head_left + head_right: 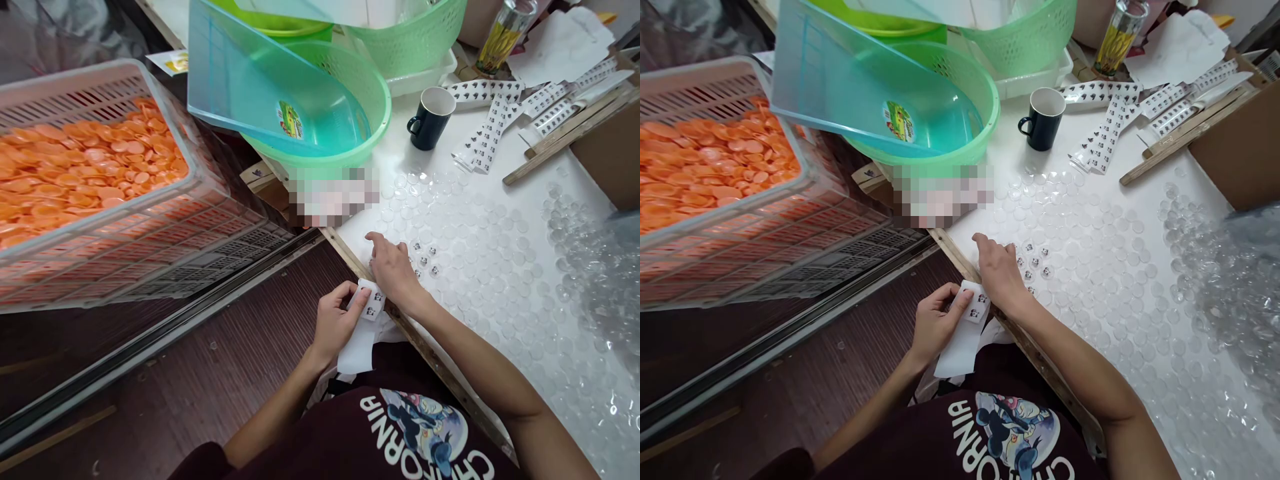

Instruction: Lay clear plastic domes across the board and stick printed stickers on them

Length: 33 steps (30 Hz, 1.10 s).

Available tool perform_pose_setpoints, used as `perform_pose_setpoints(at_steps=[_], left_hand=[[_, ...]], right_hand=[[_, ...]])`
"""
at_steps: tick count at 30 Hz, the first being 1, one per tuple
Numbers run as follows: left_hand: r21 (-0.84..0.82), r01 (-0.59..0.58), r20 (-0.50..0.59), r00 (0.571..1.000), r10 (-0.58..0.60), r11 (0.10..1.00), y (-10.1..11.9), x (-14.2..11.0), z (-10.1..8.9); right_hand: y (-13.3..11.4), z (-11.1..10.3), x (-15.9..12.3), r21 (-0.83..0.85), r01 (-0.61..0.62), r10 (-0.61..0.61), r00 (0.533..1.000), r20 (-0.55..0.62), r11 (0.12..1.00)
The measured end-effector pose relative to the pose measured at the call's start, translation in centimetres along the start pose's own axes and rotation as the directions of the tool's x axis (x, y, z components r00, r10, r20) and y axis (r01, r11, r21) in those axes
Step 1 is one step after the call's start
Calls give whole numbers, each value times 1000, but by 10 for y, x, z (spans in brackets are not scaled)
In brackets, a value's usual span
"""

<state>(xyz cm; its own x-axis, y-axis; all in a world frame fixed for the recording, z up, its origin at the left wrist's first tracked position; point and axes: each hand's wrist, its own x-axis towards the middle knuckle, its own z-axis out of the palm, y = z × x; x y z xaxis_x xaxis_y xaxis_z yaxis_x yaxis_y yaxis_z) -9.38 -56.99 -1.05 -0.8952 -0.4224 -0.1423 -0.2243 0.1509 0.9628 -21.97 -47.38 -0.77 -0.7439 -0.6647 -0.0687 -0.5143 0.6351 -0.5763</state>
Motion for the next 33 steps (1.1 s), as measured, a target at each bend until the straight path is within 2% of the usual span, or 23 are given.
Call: perform_pose_setpoints(at_steps=[4, 9, 12, 16, 21, 24, 28, 31, 33], left_hand=[[-2, -10, 3, 1000, 10, 1000, 0, 0, 0], [-5, -13, 4, 1000, 13, 1000, 1, 0, 1], [-13, 0, 9, 1000, 0, 1000, 0, 0, 2], [-9, -5, -3, 1000, 5, 1000, -1, 0, 2], [-7, -5, -9, 1000, 5, 1000, -2, 0, 2], [-9, -2, -5, 1000, 2, 1000, 0, 0, 2], [-12, 4, -5, 1000, -4, 1000, 3, 0, 3], [-17, -2, -11, 1000, 2, 1000, 6, -1, 3], [-25, -11, -16, 1000, 11, 1000, 7, -1, 3]], right_hand=[[1, -10, -1, 12, -27, 27, 999, -36, 1000], [18, -29, 2, 185, -80, 121, 968, -221, 980], [27, -32, 7, 305, -133, 187, 970, -153, 943], [33, -27, 15, 404, -195, 240, 969, -63, 894], [31, -19, 20, 263, -206, 227, 972, -54, 943], [28, -15, 20, 99, -151, 158, 985, -69, 984], [24, -12, 22, -60, -101, 95, 991, -100, 993], [19, -17, 19, -66, -125, 114, 983, -146, 990], [17, -24, 10, 36, -124, 129, 974, -189, 992]])
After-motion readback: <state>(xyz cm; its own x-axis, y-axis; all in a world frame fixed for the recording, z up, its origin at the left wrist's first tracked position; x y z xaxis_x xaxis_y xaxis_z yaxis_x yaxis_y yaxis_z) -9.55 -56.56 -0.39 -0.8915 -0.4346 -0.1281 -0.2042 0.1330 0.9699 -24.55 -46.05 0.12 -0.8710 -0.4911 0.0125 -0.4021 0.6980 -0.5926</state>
